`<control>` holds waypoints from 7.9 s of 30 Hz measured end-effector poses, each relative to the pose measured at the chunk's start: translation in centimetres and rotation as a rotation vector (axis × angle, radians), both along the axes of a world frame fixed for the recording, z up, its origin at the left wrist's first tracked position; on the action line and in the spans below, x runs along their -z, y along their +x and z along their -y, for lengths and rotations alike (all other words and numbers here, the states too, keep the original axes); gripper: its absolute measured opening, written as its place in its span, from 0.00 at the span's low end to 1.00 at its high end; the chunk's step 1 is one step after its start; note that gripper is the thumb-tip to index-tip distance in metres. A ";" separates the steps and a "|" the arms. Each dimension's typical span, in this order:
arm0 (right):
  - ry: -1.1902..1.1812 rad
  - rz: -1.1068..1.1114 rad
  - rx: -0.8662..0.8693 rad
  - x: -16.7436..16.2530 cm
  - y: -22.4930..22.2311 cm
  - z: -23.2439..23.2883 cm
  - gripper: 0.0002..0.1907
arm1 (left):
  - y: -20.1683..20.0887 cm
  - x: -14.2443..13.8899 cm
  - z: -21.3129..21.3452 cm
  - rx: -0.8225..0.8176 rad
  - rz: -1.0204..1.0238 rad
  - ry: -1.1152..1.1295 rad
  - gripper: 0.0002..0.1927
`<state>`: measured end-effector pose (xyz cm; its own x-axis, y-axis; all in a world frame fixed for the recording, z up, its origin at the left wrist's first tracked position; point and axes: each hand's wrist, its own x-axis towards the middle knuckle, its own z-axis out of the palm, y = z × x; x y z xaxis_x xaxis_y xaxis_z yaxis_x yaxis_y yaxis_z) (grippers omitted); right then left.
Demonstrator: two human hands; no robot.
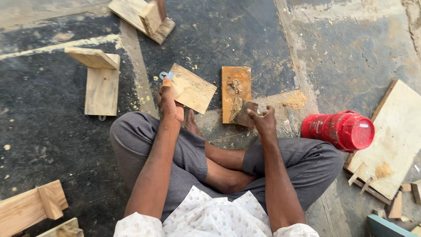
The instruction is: The person sits cross-legged on the floor sanding small wooden bracket-shaped pieces with a sanding block, rubbing the surfaces and edges of each piece. Sanded pieces are placed aside and stacked with other finished pieces near a yellow wall.
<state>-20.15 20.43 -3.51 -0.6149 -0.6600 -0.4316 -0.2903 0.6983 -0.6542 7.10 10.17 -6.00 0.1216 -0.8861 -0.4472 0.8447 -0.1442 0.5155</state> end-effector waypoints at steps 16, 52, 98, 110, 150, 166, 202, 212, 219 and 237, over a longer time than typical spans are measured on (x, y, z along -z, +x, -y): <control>-0.377 0.979 0.099 0.2 -1.5 -2.6 0.19 | 2.5 3.2 3.4 0.106 1.242 0.361 0.24; -0.072 -0.119 -0.414 -9.5 5.1 2.8 0.32 | -0.7 0.9 1.2 0.224 1.386 0.301 0.25; 0.310 -0.685 -0.999 -10.8 11.2 9.8 0.20 | -7.9 1.5 -8.4 0.114 0.206 0.141 0.24; 0.233 -0.670 -0.870 -12.0 11.6 13.9 0.16 | -7.6 1.4 -8.0 0.165 0.288 0.149 0.27; -0.068 0.005 -0.872 -10.8 1.6 8.9 0.13 | -5.5 4.0 -7.6 -0.009 0.256 0.148 0.20; 0.219 -0.620 -1.129 -11.0 14.2 9.9 0.21 | -5.4 1.7 -6.3 -0.019 -0.037 0.175 0.42; -0.334 -1.098 -1.431 -8.2 8.1 6.6 0.24 | -6.1 0.2 -5.1 -0.138 0.413 0.166 0.25; -0.232 -0.827 -1.516 -12.1 8.8 14.8 0.17 | -6.0 0.5 -5.1 -0.120 0.382 0.151 0.24; 0.148 -0.876 -1.669 -12.2 10.6 14.9 0.24 | -7.0 0.5 -4.8 -0.231 0.501 0.201 0.26; 0.250 -0.547 -1.106 -15.7 2.4 15.1 0.14 | -5.3 0.9 -3.5 -0.219 0.572 0.167 0.27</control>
